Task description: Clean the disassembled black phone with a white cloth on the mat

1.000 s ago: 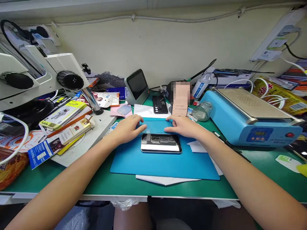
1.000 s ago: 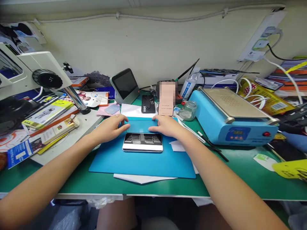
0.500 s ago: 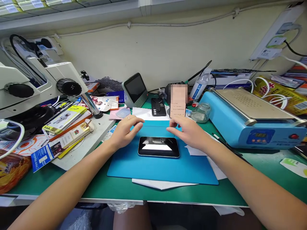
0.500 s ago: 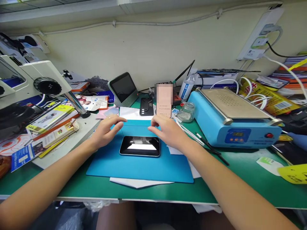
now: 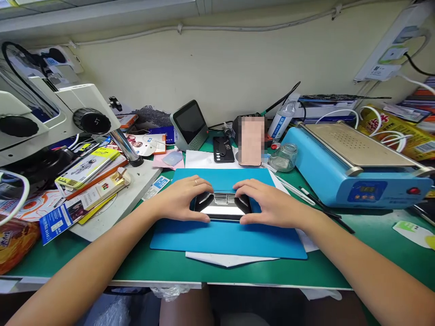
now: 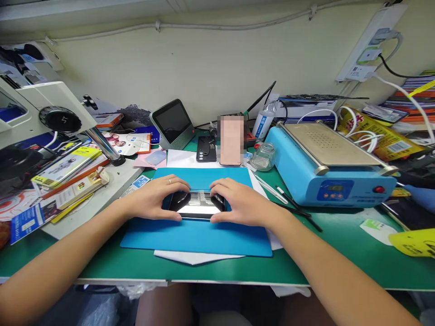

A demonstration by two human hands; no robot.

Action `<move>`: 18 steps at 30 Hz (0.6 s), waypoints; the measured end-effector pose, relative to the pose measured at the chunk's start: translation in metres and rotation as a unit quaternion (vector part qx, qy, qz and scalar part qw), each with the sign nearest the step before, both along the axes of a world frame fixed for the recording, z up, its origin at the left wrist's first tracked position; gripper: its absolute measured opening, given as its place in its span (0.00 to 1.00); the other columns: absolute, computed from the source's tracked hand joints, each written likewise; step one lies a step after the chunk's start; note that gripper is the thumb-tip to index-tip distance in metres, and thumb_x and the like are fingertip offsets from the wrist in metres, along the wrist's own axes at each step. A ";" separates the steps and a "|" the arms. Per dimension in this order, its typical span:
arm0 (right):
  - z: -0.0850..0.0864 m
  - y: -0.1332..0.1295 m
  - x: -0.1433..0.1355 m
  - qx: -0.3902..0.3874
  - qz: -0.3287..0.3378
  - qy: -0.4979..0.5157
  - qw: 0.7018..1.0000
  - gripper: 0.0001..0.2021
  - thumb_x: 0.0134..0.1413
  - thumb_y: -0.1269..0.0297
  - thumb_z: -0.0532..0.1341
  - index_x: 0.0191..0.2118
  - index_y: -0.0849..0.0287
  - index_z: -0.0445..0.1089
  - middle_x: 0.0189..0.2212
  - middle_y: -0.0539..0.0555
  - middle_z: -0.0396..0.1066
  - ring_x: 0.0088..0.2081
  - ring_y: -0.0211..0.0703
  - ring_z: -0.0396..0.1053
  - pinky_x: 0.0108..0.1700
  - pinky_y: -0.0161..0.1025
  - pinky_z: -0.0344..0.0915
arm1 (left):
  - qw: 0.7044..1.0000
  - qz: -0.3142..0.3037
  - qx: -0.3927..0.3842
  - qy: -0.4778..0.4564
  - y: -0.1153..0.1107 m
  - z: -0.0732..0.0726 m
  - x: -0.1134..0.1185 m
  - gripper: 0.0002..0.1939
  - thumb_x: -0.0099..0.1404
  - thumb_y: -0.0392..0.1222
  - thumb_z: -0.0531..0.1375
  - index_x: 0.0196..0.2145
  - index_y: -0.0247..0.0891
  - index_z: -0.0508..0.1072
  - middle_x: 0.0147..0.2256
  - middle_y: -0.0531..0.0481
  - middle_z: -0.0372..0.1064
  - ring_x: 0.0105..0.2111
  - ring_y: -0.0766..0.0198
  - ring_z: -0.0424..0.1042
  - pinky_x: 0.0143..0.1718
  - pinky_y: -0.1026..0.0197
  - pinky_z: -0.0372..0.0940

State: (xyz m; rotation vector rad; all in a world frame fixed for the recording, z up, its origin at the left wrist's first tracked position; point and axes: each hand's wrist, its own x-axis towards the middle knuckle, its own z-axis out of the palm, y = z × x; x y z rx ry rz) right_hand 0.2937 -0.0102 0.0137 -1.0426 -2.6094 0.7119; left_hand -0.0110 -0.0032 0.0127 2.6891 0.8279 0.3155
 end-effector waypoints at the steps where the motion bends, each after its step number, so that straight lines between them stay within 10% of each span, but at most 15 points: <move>1: 0.000 0.000 0.000 -0.006 -0.003 -0.002 1.000 0.30 0.52 0.37 0.66 0.51 0.55 0.71 0.57 0.59 0.68 0.57 0.58 0.66 0.54 0.51 0.66 | 1.000 -0.001 -0.001 0.003 0.000 0.000 0.000 0.32 0.61 0.63 0.66 0.54 0.41 0.68 0.54 0.43 0.71 0.51 0.51 0.70 0.52 0.52 0.65; 18: 0.005 0.003 0.005 -0.042 0.005 -0.021 0.999 0.36 0.51 0.37 0.66 0.61 0.53 0.69 0.58 0.59 0.66 0.57 0.59 0.65 0.59 0.52 0.63 | 0.999 0.027 -0.013 0.011 0.003 -0.002 -0.006 0.40 0.57 0.65 0.68 0.60 0.41 0.68 0.54 0.41 0.69 0.53 0.48 0.69 0.53 0.50 0.66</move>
